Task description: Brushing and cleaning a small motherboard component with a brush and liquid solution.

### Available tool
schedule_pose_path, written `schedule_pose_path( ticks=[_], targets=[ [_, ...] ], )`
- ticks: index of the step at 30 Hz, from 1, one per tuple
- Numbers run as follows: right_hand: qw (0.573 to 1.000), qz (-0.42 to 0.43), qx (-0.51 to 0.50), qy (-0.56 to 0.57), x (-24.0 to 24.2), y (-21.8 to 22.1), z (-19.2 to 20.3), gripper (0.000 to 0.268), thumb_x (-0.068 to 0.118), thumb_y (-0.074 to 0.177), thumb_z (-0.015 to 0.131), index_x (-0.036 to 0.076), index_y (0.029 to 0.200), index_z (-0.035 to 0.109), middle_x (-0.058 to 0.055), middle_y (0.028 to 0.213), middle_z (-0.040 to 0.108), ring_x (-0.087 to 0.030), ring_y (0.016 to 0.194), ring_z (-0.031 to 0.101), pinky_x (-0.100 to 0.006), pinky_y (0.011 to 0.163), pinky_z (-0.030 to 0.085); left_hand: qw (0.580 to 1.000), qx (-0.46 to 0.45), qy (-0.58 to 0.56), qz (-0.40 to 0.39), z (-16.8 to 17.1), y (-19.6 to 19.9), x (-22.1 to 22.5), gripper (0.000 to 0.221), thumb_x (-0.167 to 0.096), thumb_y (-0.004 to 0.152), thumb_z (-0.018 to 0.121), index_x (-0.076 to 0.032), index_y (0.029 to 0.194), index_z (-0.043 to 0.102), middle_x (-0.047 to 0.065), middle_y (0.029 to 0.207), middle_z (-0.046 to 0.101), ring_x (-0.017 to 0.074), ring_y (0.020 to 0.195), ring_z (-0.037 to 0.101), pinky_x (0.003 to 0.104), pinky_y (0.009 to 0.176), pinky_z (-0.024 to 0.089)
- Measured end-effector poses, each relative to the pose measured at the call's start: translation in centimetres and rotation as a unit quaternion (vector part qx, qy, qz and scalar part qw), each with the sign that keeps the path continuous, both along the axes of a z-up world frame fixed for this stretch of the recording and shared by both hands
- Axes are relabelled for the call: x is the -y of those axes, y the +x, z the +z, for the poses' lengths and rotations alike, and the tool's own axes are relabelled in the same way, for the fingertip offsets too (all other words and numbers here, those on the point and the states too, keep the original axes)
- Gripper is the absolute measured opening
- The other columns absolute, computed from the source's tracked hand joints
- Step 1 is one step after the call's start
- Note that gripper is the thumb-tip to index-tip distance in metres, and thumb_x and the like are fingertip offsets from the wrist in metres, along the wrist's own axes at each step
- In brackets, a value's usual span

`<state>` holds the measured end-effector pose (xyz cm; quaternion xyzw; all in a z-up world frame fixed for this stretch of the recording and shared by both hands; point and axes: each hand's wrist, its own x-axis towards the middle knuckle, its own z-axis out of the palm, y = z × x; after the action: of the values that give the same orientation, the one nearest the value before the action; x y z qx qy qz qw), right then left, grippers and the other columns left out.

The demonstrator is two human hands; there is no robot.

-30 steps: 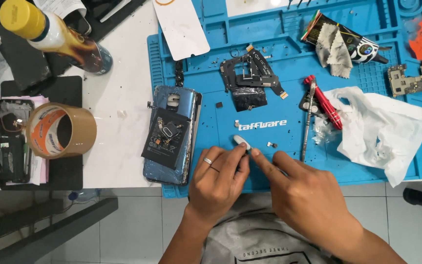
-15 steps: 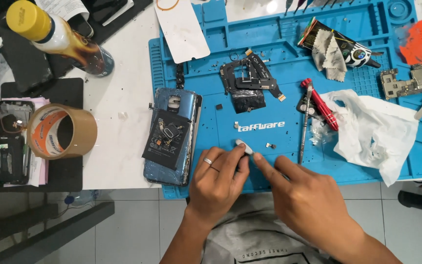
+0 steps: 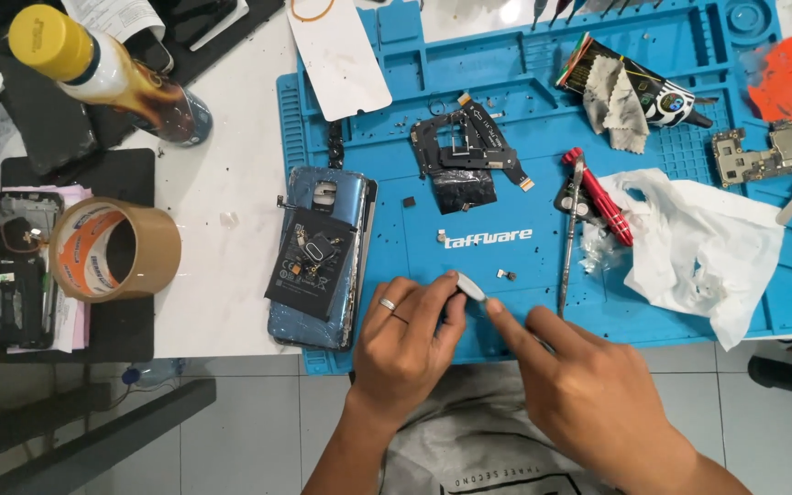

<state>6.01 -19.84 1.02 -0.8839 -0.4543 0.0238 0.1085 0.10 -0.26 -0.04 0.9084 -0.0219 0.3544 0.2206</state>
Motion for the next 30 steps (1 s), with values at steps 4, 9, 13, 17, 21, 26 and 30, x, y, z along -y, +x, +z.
schedule_pose_path(
  ticks=[4, 9, 13, 17, 21, 26, 30],
  targets=[
    [0.999, -0.033, -0.003, -0.009, 3.1, -1.4, -0.9, 0.061, 0.009, 0.084, 0.061, 0.027, 0.142, 0.055, -0.002, 0.105, 0.066, -0.023, 0.053, 0.064, -0.039, 0.031, 0.040, 1.000, -0.007, -0.009, -0.008, -0.2, 0.0, 0.0, 0.020, -0.003, 0.092, 0.077, 0.004, 0.109, 0.068, 0.012, 0.087, 0.073, 0.0242, 0.073, 0.064, 0.039, 0.065, 0.052],
    [1.000, 0.006, 0.010, 0.014, -1.7, 0.8, 0.2, 0.066, 0.002, 0.078, 0.057, 0.021, 0.141, 0.057, -0.001, 0.096, 0.058, -0.027, 0.050, 0.057, -0.042, 0.033, 0.038, 1.000, -0.003, -0.003, -0.013, 0.1, 0.1, 0.0, 0.020, -0.001, 0.093, 0.076, 0.004, 0.110, 0.067, 0.011, 0.083, 0.069, 0.0254, 0.072, 0.062, 0.039, 0.065, 0.049],
    [0.999, 0.010, -0.039, -0.001, -1.4, 0.9, 0.4, 0.069, 0.003, 0.079, 0.054, 0.023, 0.145, 0.053, -0.001, 0.095, 0.056, -0.031, 0.052, 0.057, -0.046, 0.033, 0.039, 1.000, -0.003, -0.006, -0.005, 0.3, 0.0, 0.1, 0.018, -0.001, 0.092, 0.076, 0.004, 0.107, 0.067, 0.012, 0.080, 0.067, 0.0256, 0.071, 0.060, 0.039, 0.064, 0.048],
    [0.999, -0.027, -0.022, 0.000, 1.9, -0.7, 0.0, 0.060, 0.007, 0.082, 0.059, 0.026, 0.139, 0.058, 0.003, 0.090, 0.060, -0.027, 0.045, 0.055, -0.043, 0.031, 0.036, 1.000, 0.001, -0.001, -0.005, -0.1, 0.2, 0.0, 0.019, -0.003, 0.093, 0.076, 0.004, 0.108, 0.067, 0.010, 0.083, 0.071, 0.0236, 0.072, 0.063, 0.037, 0.065, 0.050],
    [1.000, -0.013, -0.012, 0.006, -0.2, 0.1, 0.0, 0.061, 0.006, 0.082, 0.058, 0.025, 0.141, 0.057, 0.001, 0.088, 0.057, -0.026, 0.045, 0.055, -0.042, 0.032, 0.037, 1.000, 0.000, -0.003, -0.015, -0.1, 0.0, 0.0, 0.019, -0.001, 0.092, 0.077, 0.004, 0.107, 0.067, 0.012, 0.085, 0.071, 0.0247, 0.073, 0.063, 0.038, 0.065, 0.051],
    [1.000, 0.015, 0.007, 0.007, -1.5, 1.0, 0.1, 0.065, 0.005, 0.080, 0.057, 0.024, 0.142, 0.055, -0.001, 0.093, 0.056, -0.031, 0.048, 0.057, -0.046, 0.033, 0.039, 1.000, -0.004, -0.010, -0.009, 0.2, 0.0, 0.0, 0.019, 0.000, 0.093, 0.075, 0.004, 0.109, 0.066, 0.011, 0.081, 0.067, 0.0257, 0.073, 0.060, 0.039, 0.066, 0.049],
    [1.000, -0.024, -0.019, 0.000, 1.9, 0.5, 1.2, 0.059, 0.011, 0.084, 0.060, 0.027, 0.140, 0.058, 0.006, 0.082, 0.056, -0.025, 0.048, 0.050, -0.042, 0.033, 0.040, 1.000, 0.001, 0.001, 0.001, 0.2, 0.1, 0.0, 0.015, -0.003, 0.094, 0.075, 0.002, 0.107, 0.068, 0.010, 0.079, 0.068, 0.0232, 0.071, 0.061, 0.037, 0.065, 0.049]
  ],
)
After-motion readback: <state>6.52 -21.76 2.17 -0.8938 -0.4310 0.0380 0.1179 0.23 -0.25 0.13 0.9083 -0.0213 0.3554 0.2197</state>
